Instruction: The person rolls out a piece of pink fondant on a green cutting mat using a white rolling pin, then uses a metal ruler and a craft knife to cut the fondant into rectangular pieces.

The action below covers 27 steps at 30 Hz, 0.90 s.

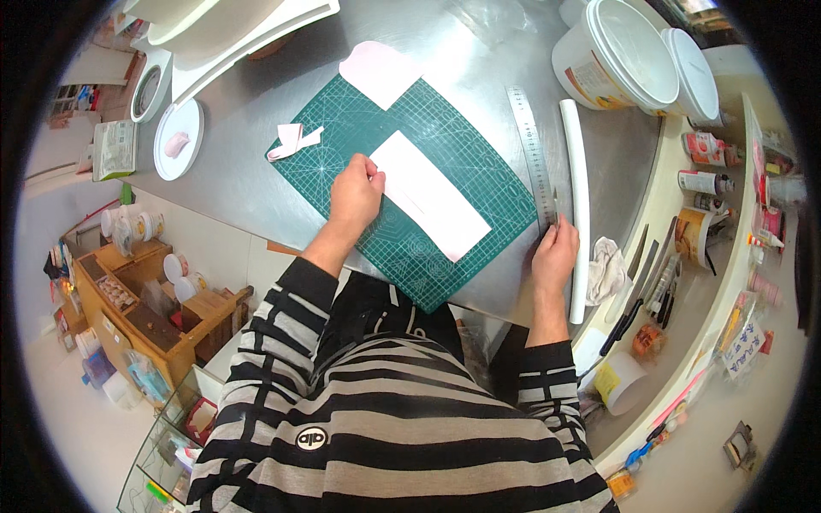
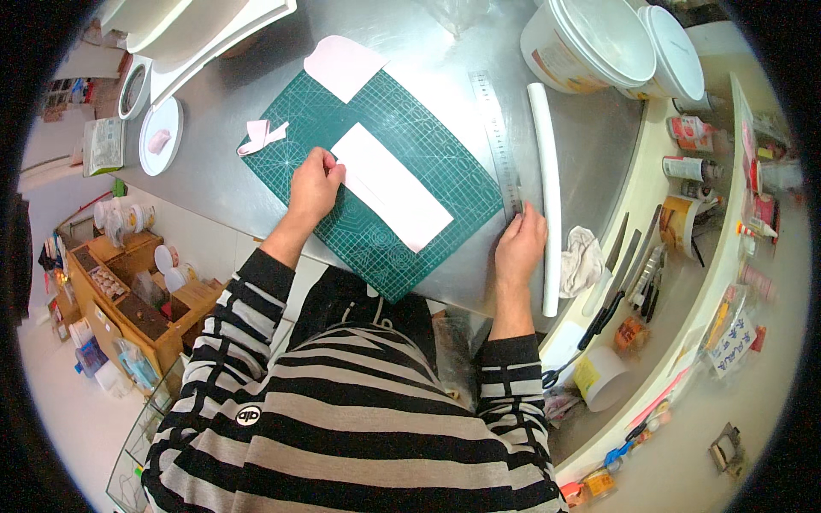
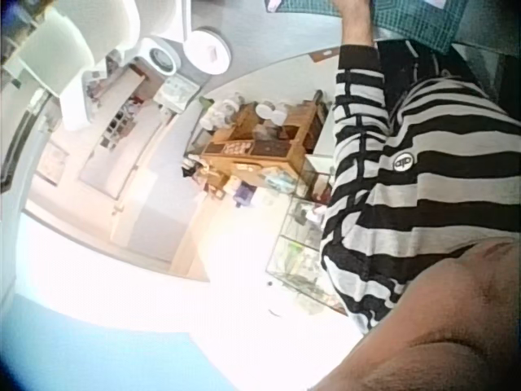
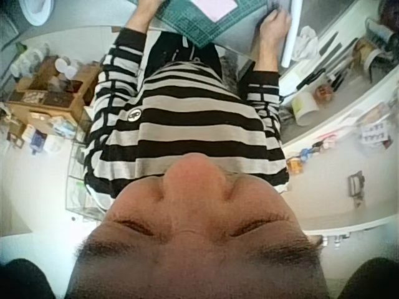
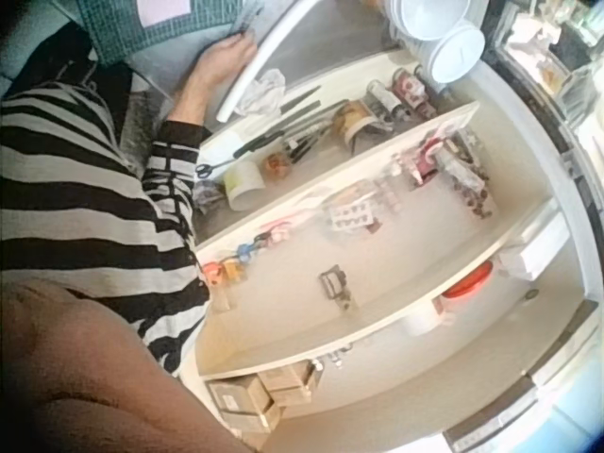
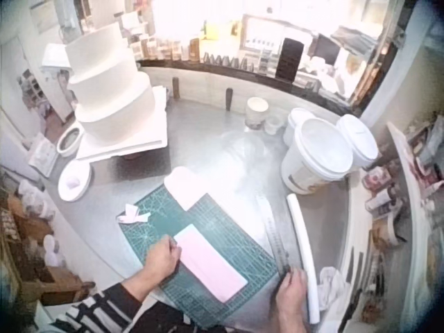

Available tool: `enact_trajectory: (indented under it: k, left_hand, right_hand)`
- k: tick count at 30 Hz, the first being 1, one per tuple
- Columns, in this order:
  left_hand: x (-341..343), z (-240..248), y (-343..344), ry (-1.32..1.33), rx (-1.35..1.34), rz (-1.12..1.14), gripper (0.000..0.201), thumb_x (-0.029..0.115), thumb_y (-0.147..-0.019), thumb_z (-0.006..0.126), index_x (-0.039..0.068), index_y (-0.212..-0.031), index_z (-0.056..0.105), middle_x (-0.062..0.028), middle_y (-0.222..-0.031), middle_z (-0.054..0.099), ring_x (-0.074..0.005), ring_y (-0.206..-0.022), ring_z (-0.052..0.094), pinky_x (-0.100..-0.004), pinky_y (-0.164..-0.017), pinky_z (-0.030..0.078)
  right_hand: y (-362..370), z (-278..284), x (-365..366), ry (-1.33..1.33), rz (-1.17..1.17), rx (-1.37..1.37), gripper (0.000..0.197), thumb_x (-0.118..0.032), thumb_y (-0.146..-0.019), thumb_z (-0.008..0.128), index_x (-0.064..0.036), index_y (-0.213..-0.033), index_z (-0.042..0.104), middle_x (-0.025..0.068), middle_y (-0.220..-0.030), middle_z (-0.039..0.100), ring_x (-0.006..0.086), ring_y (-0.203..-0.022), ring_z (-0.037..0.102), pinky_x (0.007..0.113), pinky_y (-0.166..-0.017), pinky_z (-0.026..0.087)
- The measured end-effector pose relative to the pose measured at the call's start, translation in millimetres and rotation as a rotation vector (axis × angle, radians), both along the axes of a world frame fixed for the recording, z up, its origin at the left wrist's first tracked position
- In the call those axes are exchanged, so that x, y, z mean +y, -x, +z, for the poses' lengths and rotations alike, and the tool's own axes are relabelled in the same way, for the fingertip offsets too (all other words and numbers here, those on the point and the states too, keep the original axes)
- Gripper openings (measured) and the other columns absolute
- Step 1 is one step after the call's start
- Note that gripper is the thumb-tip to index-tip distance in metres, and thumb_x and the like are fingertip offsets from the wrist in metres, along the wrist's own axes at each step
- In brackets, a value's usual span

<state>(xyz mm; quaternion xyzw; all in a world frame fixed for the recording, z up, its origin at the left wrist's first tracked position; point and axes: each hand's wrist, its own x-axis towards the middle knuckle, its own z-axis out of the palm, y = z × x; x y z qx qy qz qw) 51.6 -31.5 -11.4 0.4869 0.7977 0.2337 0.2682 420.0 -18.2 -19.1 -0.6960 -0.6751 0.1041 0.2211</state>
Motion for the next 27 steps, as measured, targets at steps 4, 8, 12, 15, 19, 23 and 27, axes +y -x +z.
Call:
enact_trajectory:
  k: [4, 8, 12, 15, 19, 23, 27]
  left_hand:
    - [-7.2, 43.1, 22.0, -0.008, -0.344, 0.064, 0.020, 0.014, -0.097, 0.066, 0.003, -0.109, 0.055, -0.0118, -0.091, 0.067, -0.0226, -0.081, 0.069, -0.0369, -0.074, 0.055]
    - [6.6, 77.0, 91.1, -0.115, 0.079, -0.120, 0.019, 0.006, -0.097, 0.061, 0.004, -0.116, 0.061, -0.0186, -0.110, 0.068, -0.0311, -0.098, 0.070, -0.0416, -0.084, 0.054]
    - [36.8, 57.3, 105.3, -0.385, 0.847, -0.171, 0.026, 0.008, -0.093, 0.066, 0.004, -0.119, 0.067, -0.0218, -0.127, 0.065, -0.0360, -0.117, 0.062, -0.0458, -0.101, 0.049]
    - [45.8, 34.9, 70.5, -0.274, 0.581, -0.397, 0.034, 0.011, -0.090, 0.070, 0.003, -0.122, 0.066, -0.0222, -0.125, 0.064, -0.0394, -0.118, 0.059, -0.0468, -0.105, 0.047]
    - [52.8, 14.7, 9.4, -0.051, 0.245, -0.277, 0.048, 0.022, -0.084, 0.079, -0.005, -0.121, 0.064, -0.0255, -0.117, 0.067, -0.0412, -0.110, 0.062, -0.0472, -0.100, 0.049]
    - [63.5, 7.9, -2.7, 0.155, 0.242, -0.170, 0.051, 0.030, -0.083, 0.082, -0.007, -0.112, 0.063, -0.0256, -0.103, 0.072, -0.0445, -0.098, 0.069, -0.0509, -0.090, 0.054]
    - [76.8, -0.4, 9.3, 0.270, 0.323, -0.318, 0.042, 0.029, -0.084, 0.079, -0.003, -0.107, 0.064, -0.0246, -0.100, 0.072, -0.0432, -0.096, 0.070, -0.0486, -0.086, 0.056]
  right_hand:
    - [-0.8, 0.1, 4.2, 0.049, -0.020, 0.013, 0.031, -0.006, -0.100, 0.056, -0.0003, -0.129, 0.064, 0.0195, -0.114, 0.064, 0.0382, -0.108, 0.061, 0.044, -0.098, 0.048]
    - [-3.3, -7.7, 5.6, 0.039, 0.001, 0.019, 0.035, -0.005, -0.097, 0.058, -0.0023, -0.131, 0.064, 0.0190, -0.117, 0.063, 0.0381, -0.112, 0.059, 0.044, -0.100, 0.047]
    - [-1.4, -8.0, 3.4, 0.011, -0.017, -0.053, 0.039, -0.007, -0.094, 0.062, -0.0028, -0.132, 0.063, 0.0190, -0.125, 0.061, 0.0386, -0.117, 0.057, 0.046, -0.104, 0.045]
    - [6.1, 0.6, 0.1, -0.025, 0.026, -0.052, 0.040, -0.008, -0.093, 0.063, -0.0027, -0.133, 0.063, 0.0193, -0.130, 0.060, 0.0392, -0.120, 0.055, 0.047, -0.106, 0.044]
    - [25.3, 13.4, -6.8, -0.018, 0.165, 0.062, 0.041, -0.008, -0.093, 0.063, -0.0020, -0.133, 0.062, 0.0197, -0.132, 0.059, 0.0400, -0.122, 0.054, 0.048, -0.106, 0.044]
    - [41.5, 19.0, -20.1, 0.018, 0.208, 0.143, 0.036, -0.007, -0.093, 0.062, -0.0016, -0.129, 0.064, 0.0195, -0.129, 0.060, 0.0384, -0.120, 0.056, 0.047, -0.105, 0.045]
    - [48.4, 19.7, -33.0, 0.046, 0.186, 0.188, 0.035, -0.007, -0.093, 0.064, -0.0022, -0.128, 0.065, 0.0188, -0.128, 0.061, 0.0384, -0.118, 0.056, 0.046, -0.104, 0.046]
